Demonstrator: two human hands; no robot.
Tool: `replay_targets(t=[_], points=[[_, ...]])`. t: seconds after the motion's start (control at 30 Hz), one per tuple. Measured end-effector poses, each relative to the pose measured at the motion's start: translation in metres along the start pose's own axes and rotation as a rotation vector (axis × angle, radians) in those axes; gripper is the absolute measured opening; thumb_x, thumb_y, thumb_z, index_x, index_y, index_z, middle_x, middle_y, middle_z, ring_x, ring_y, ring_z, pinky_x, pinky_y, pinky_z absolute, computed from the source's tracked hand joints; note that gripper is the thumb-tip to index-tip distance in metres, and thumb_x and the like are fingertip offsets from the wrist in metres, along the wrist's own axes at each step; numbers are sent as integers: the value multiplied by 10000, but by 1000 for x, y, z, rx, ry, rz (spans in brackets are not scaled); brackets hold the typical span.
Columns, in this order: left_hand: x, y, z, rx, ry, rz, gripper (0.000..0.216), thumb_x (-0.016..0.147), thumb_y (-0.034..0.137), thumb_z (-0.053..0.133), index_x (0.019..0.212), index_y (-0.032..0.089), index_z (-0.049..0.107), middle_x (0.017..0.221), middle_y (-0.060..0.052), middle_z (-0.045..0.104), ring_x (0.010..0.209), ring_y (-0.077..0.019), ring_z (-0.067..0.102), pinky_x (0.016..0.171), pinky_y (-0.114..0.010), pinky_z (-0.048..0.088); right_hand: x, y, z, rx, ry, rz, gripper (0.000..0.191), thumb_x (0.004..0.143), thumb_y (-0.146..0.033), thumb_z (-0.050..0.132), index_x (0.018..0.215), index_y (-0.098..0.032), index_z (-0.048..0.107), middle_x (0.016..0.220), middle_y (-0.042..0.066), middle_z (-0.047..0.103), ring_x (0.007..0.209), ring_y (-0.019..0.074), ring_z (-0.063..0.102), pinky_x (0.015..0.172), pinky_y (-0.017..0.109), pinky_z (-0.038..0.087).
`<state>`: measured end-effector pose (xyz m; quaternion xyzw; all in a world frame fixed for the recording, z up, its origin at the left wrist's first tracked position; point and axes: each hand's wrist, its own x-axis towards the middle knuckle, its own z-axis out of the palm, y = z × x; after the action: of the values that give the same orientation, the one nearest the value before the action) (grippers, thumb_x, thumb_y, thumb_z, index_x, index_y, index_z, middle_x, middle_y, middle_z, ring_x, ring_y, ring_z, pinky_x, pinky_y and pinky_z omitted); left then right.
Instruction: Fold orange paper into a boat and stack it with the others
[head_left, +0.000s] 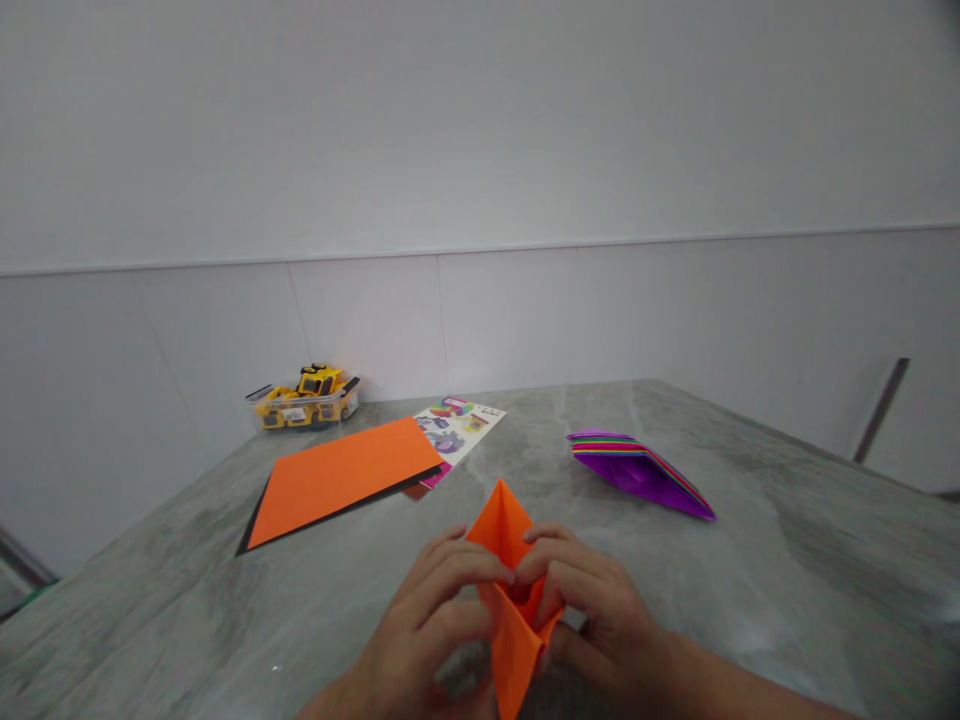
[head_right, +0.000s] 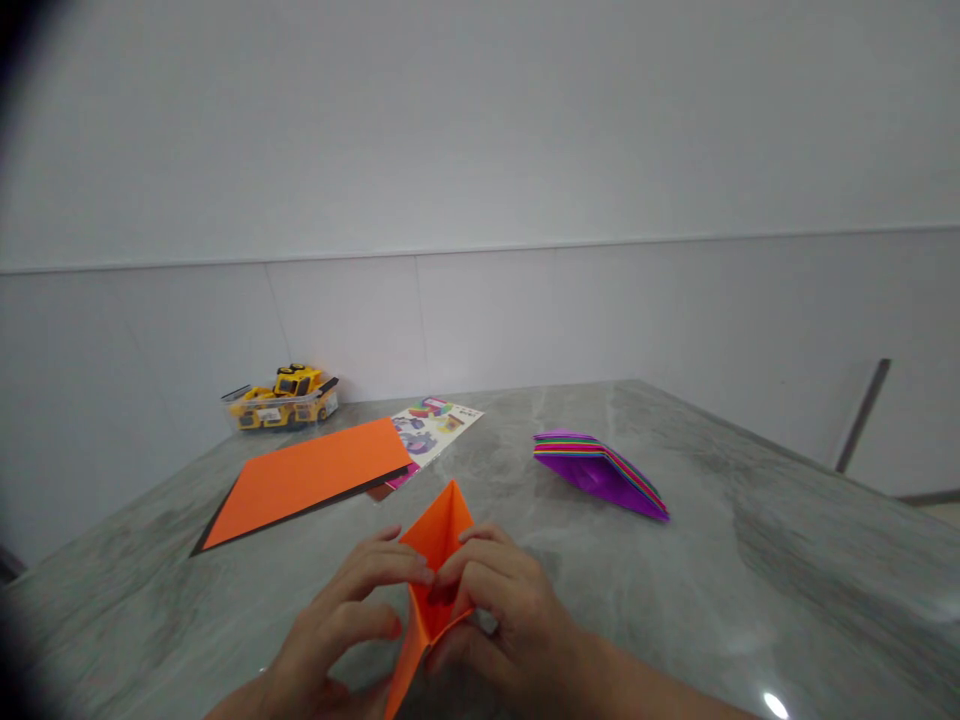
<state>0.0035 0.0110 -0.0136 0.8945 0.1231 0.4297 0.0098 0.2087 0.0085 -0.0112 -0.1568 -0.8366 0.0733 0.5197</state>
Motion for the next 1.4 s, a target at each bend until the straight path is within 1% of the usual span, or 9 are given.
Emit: replay_targets(t=[0.1, 0.23, 0.33, 0.5, 0.83, 1.0, 1.1, 1.17, 1.4], points=[[0, 2, 3, 110, -64, -2, 160, 785, 95, 572, 869, 226, 534, 1105, -72, 645, 1053, -214, 598, 1053, -474, 377, 0, -2, 0, -49, -18, -30, 234, 952, -348, 476, 771, -201, 486, 733, 17, 636, 694, 143, 582, 757, 320, 468], [0, 4, 7, 212, -61, 52, 148, 836, 90, 500, 785, 209, 573, 1044, -50, 645, 1056, -199, 578, 1080, -473, 349, -3, -6, 4, -84, -48, -60, 333, 959, -488, 409, 834, -199, 516, 727, 26, 631, 693, 160, 569, 759, 349, 443], [1, 5, 8, 253, -33, 103, 207, 862, 94, 465, 723, 204, 572, 1006, -49, 649, 1036, -200, 583, 1086, -495, 340, -4, -8, 6, -101, -43, -89, 280, 959, -413, 453, 779, -202, 490, 677, -2, 596, 625, 135, 541, 740, 333, 424], [2, 6, 7, 238, 16, 38, 272, 885, 76, 403, 685, 192, 547, 993, -53, 660, 977, -188, 603, 1099, -524, 310, -2, -10, 4, -109, -46, -100, 248, 972, -325, 442, 760, -197, 448, 656, -9, 575, 587, 119, 513, 676, 307, 404], [1, 4, 3, 273, -56, 105, 286, 920, 61, 343, 850, 159, 603, 1095, -94, 678, 1106, -192, 576, 1132, -487, 287, -1, -12, 7, -174, -50, -123, 183, 895, -160, 441, 717, -200, 439, 643, 10, 555, 610, 149, 499, 645, 321, 401], [4, 5, 3, 281, -24, 133, 256, 896, 53, 372, 799, 147, 590, 1109, -117, 672, 1161, -218, 558, 1144, -509, 256, -2, -13, 8, -102, -50, -41, 150, 824, -122, 474, 697, -200, 459, 645, 17, 571, 630, 158, 518, 651, 328, 407], [6, 5, 0, 238, -131, 103, 329, 877, 7, 346, 1066, 124, 589, 1186, -96, 661, 1264, -192, 490, 1181, -460, 168, 0, -15, 8, -78, -31, 5, 120, 807, -139, 494, 701, -196, 497, 661, 30, 589, 658, 170, 534, 666, 332, 415], [7, 5, -2, 184, -166, 81, 420, 885, 9, 315, 1261, 90, 484, 1213, -104, 656, 1282, -170, 478, 1187, -437, 133, 1, -17, 8, -96, -38, 59, 91, 796, -150, 526, 716, -194, 530, 666, 29, 594, 665, 170, 533, 666, 326, 415], [10, 4, -2, 99, -190, 103, 428, 928, 66, 339, 1351, 75, 402, 1256, -108, 638, 1280, -158, 485, 1179, -380, 175, 2, -17, 9, -96, -16, 88, 127, 778, -129, 448, 731, -188, 550, 641, 10, 576, 616, 151, 499, 612, 302, 373]])
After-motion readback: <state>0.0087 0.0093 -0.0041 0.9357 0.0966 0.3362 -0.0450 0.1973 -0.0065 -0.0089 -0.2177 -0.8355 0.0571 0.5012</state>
